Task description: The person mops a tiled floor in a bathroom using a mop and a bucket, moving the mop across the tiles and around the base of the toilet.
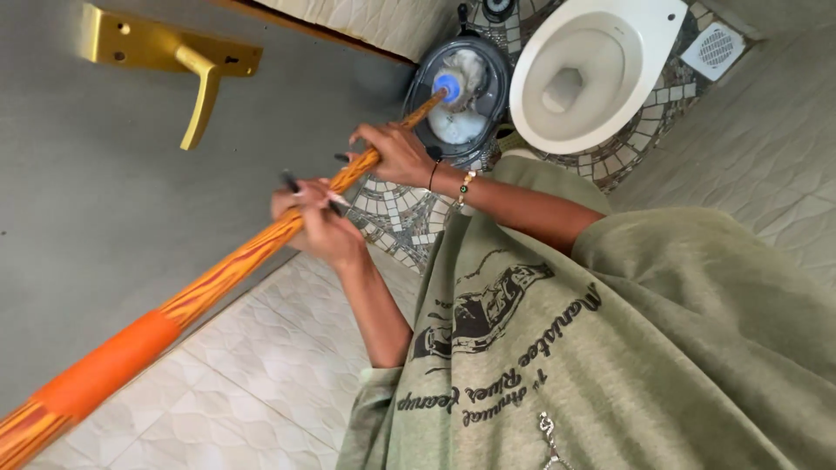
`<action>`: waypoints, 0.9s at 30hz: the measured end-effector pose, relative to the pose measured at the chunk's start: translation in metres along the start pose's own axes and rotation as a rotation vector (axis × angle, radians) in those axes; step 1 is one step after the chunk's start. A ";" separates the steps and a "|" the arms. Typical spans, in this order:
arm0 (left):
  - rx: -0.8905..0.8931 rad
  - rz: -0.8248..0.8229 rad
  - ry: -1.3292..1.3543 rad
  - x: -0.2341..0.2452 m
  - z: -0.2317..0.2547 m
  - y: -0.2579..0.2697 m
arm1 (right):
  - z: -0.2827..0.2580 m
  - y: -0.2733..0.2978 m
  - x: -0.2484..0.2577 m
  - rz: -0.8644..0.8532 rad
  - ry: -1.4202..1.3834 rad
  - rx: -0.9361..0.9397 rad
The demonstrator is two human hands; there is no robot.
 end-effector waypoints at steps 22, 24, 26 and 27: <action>-0.162 0.359 -0.101 -0.001 0.050 -0.019 | -0.093 0.000 0.016 0.052 0.036 0.337; -0.204 0.368 -0.107 -0.006 0.051 -0.012 | -0.086 0.010 0.012 0.147 -0.176 0.151; -0.163 0.353 -0.095 0.001 0.047 -0.013 | -0.076 0.004 -0.004 0.022 -0.057 0.105; -0.144 0.350 -0.088 0.005 0.045 -0.013 | -0.069 0.000 -0.010 -0.045 0.005 0.085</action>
Point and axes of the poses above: each hand's wrist, its own y-axis away from the middle knuckle, its own x-axis out of the back of the hand, z = x × y, the point moved 9 cm from there along -y, towards the middle knuckle, and after that the axes turned 15 degrees about -x, right-handed, at the moved point
